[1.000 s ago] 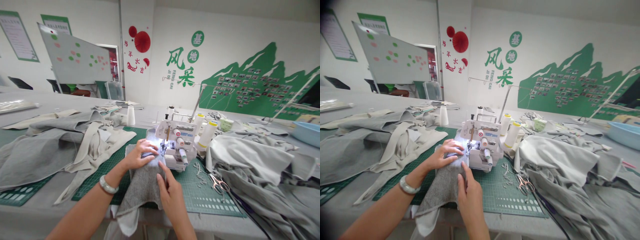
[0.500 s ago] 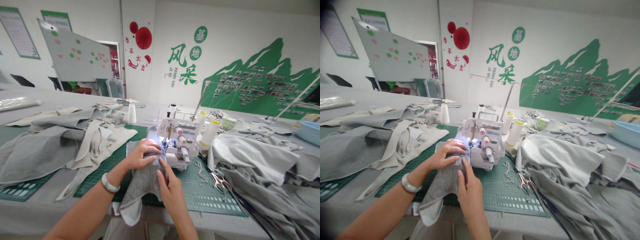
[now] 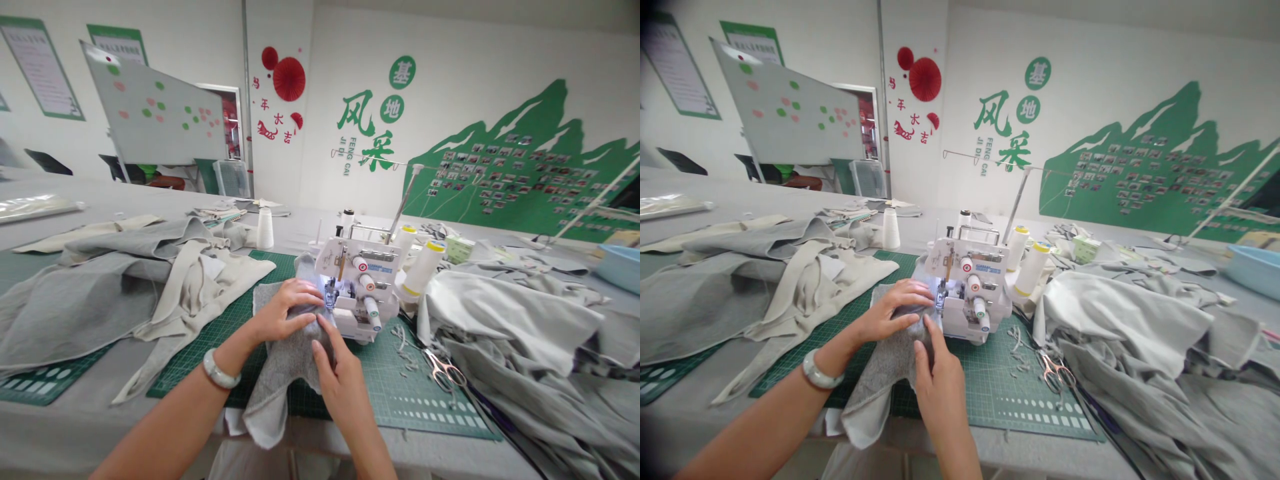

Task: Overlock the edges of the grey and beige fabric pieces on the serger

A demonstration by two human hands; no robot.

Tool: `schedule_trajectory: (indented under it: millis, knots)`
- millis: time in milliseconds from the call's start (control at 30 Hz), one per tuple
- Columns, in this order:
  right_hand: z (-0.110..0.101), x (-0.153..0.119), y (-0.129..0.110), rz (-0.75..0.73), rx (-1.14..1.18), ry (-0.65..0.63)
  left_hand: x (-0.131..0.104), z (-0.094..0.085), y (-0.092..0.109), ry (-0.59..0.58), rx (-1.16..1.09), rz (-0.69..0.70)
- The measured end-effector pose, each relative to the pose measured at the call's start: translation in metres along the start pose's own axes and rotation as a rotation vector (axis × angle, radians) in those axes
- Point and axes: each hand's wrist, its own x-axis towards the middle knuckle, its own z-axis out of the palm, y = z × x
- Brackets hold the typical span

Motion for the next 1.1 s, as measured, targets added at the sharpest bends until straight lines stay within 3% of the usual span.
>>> schedule_trajectory:
  millis: [400,567,667,767,933,1100]
  knots:
    - [0.004,-0.003,0.001,0.043,-0.009,0.017,0.002,-0.002,-0.006,-0.128,0.052,-0.117]
    - [0.009,-0.006,-0.002,0.058,0.003,0.008,0.002,-0.003,0.004,-0.043,0.034,-0.086]
    - [0.009,-0.004,-0.005,0.042,-0.028,0.012,0.001,-0.006,0.008,-0.071,0.035,-0.081]
    - [0.009,-0.001,-0.006,0.042,-0.037,0.002,0.002,-0.009,0.004,-0.099,0.050,-0.094]
    - [0.011,-0.002,-0.005,0.084,0.031,-0.058,0.001,-0.010,-0.007,-0.027,0.017,-0.102]
    - [0.010,-0.004,-0.007,0.114,0.027,-0.065,0.000,-0.004,-0.004,-0.035,0.022,-0.066]
